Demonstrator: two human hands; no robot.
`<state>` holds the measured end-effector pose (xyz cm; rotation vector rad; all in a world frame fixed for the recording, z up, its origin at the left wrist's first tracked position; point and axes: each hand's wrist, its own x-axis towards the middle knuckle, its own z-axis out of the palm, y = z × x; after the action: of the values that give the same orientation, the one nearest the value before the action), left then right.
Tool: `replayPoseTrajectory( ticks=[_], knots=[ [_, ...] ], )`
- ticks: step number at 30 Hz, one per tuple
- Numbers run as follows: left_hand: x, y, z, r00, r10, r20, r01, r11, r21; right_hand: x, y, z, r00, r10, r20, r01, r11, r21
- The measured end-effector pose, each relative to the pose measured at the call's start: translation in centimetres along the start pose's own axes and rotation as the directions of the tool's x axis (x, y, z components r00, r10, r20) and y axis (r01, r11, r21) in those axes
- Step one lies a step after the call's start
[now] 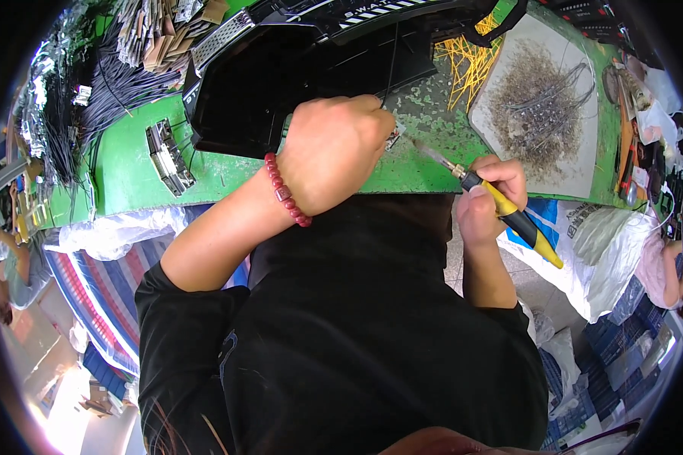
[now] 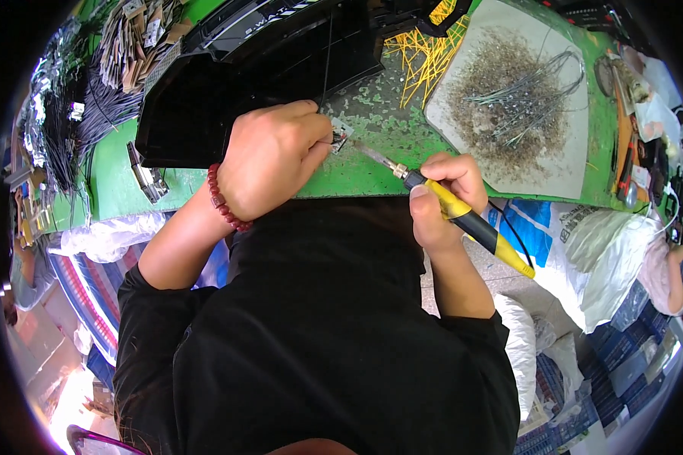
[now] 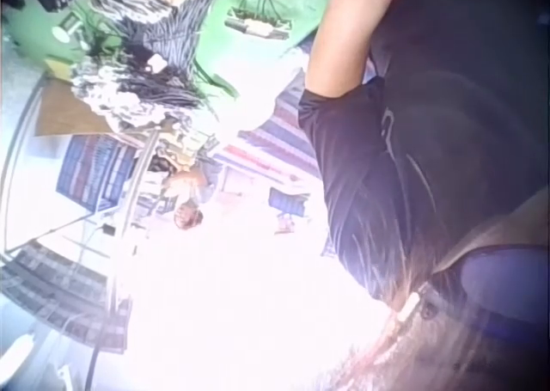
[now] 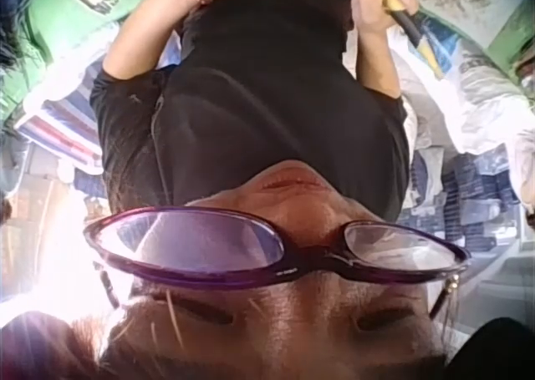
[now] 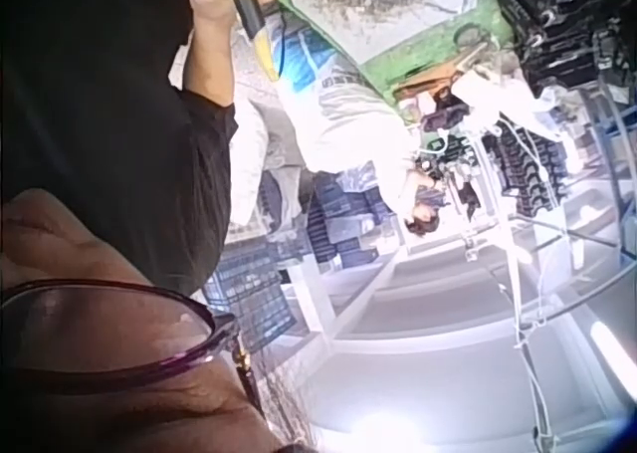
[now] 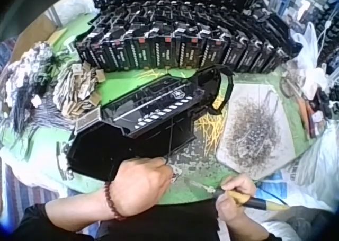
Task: The person solders wires to circuit boards using a soldering iron. Then, the person places a toy vehicle shell onto the workbench and solders wires and components to it using the soldering iron.
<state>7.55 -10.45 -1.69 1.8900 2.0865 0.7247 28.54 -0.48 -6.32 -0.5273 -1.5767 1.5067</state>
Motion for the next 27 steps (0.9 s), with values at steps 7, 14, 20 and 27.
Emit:
replayPoseTrajectory(
  ticks=[7,14,20,27],
  knots=[
    [0.3,0.1,-0.6,1.0,-0.009,0.028,0.01,1.0,-0.005,0.2,-0.7,0.9,0.984,0.011,0.179,0.011,0.992,-0.124],
    [0.9,-0.8,-2.8,0.988,-0.094,0.119,0.134,0.906,-0.401,4.5,-0.8,3.3,0.771,-0.413,0.486,0.613,0.687,-0.389],
    [0.4,0.3,-6.1,0.989,-0.132,-0.071,0.099,0.931,-0.352,7.1,-1.6,5.4,0.7,-0.486,0.523,0.688,0.657,-0.31],
    [-0.5,-0.4,-5.8,0.914,0.025,-0.405,0.033,0.99,0.136,7.8,-3.3,10.5,0.78,-0.564,0.271,0.617,0.764,-0.187]
  ],
)
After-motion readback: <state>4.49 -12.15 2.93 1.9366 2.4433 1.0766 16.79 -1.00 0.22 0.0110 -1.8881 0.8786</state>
